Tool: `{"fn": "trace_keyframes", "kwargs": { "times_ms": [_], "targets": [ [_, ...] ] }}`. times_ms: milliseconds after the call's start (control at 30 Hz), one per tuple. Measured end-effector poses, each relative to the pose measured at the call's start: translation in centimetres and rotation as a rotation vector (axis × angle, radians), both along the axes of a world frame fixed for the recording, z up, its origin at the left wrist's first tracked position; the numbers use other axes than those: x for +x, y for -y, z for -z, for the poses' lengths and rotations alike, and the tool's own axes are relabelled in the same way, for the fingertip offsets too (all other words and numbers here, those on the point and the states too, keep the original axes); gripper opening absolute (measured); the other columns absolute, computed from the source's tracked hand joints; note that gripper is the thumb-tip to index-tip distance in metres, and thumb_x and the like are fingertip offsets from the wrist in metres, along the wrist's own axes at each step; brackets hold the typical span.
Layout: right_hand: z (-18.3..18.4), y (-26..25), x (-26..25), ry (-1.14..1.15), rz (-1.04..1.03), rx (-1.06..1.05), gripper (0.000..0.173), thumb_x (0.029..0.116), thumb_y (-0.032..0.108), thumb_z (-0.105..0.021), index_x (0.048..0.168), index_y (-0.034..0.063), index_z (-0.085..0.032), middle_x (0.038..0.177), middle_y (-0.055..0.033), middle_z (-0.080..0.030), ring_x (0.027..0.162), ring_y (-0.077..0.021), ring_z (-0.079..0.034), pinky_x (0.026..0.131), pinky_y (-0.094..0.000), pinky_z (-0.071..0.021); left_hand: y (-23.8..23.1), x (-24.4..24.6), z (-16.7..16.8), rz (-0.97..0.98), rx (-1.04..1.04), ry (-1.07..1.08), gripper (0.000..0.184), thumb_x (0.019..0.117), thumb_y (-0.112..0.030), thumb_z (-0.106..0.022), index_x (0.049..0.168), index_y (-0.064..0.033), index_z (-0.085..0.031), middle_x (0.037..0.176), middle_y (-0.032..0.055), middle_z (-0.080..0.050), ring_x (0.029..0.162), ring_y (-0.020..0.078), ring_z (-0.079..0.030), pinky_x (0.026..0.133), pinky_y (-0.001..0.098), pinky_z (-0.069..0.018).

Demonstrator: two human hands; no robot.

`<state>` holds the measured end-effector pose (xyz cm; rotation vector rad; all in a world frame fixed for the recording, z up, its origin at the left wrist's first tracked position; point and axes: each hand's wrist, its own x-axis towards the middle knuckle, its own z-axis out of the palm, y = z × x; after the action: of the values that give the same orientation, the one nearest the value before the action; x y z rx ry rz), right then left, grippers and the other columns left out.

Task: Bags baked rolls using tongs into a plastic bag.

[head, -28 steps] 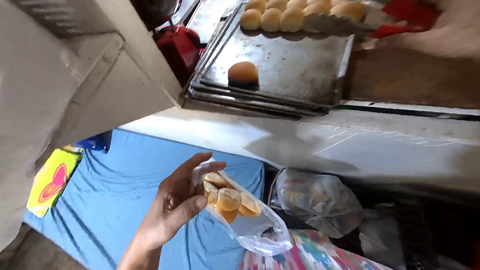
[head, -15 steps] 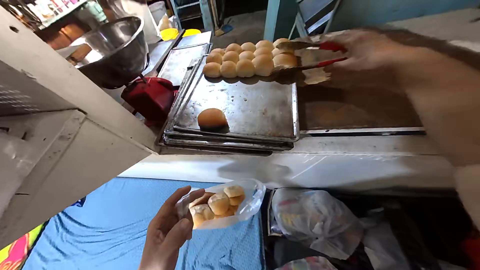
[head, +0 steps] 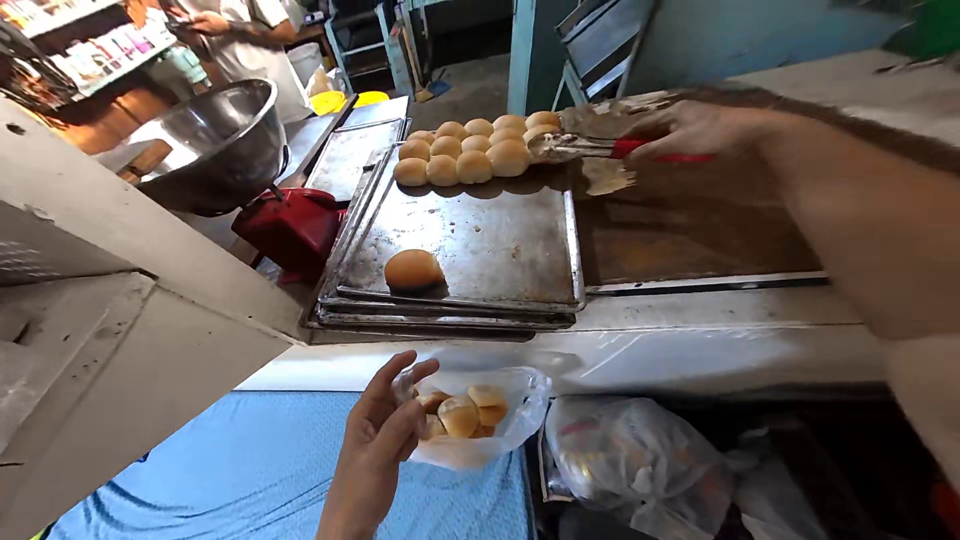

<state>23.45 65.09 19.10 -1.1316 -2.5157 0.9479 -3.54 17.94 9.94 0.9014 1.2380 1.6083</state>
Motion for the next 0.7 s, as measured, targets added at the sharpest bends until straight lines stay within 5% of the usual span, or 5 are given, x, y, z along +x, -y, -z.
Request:
{"fn": "trace_keyframes", "kwargs": {
  "times_ms": [67,133,333,700],
  "targets": [
    [1.0,-0.4,0.4,-0.049,0.029,-0.053,0.022,0.0991,0.01,-0.066,0.119,0.0016,-0.068,0.099,-0.0146,-0.068,0.079,-0.0201,-0.06,0.071,-0.0404,-0.0509,-0.9,0.1,-0.2,0.012,-0.024,-0.007,0.055,0.0987,-0.017,-0.058,0.149,0.0003,-0.042,0.138,0.0186,-0.062,0.067,0.0035,-0.059,0.054,0.0167,-0.0451],
    [2.0,-0.5,1.0,-0.084,0.022,-0.051,0.022,0.0984,0.01,-0.067,0.119,0.0022,-0.068,0.093,-0.0121,-0.068,0.07,-0.0159,-0.058,0.064,-0.0352,-0.0501,-1.8,0.2,-0.2,0.004,-0.037,0.003,0.057,0.0992,-0.017,-0.057,0.15,-0.0001,-0.04,0.139,0.0184,-0.062,0.067,0.0042,-0.059,0.053,0.0172,-0.0437],
    [3.3,1.6,2.8,-0.093,-0.032,0.173,0.033,0.0929,0.007,-0.074,0.125,0.0003,-0.068,0.113,-0.0229,-0.071,0.104,-0.0358,-0.068,0.096,-0.0581,-0.0512,-4.0,1.2,-0.8,-0.024,-0.079,-0.007,0.059,0.0997,-0.017,-0.051,0.152,0.0031,-0.033,0.142,0.0171,-0.059,0.074,0.0058,-0.063,0.053,0.018,-0.0433],
    [4.9,7.2,5.9,-0.151,-0.14,0.452,0.04,0.088,0.008,-0.078,0.126,0.0001,-0.068,0.114,-0.0209,-0.071,0.1,-0.0338,-0.07,0.092,-0.0541,-0.0546,-4.9,2.7,-1.5,-0.022,-0.099,-0.013,0.048,0.0979,-0.019,-0.052,0.141,0.0012,-0.047,0.125,0.0167,-0.065,0.071,0.0084,-0.062,0.046,0.0166,-0.0394]
  ]
}}
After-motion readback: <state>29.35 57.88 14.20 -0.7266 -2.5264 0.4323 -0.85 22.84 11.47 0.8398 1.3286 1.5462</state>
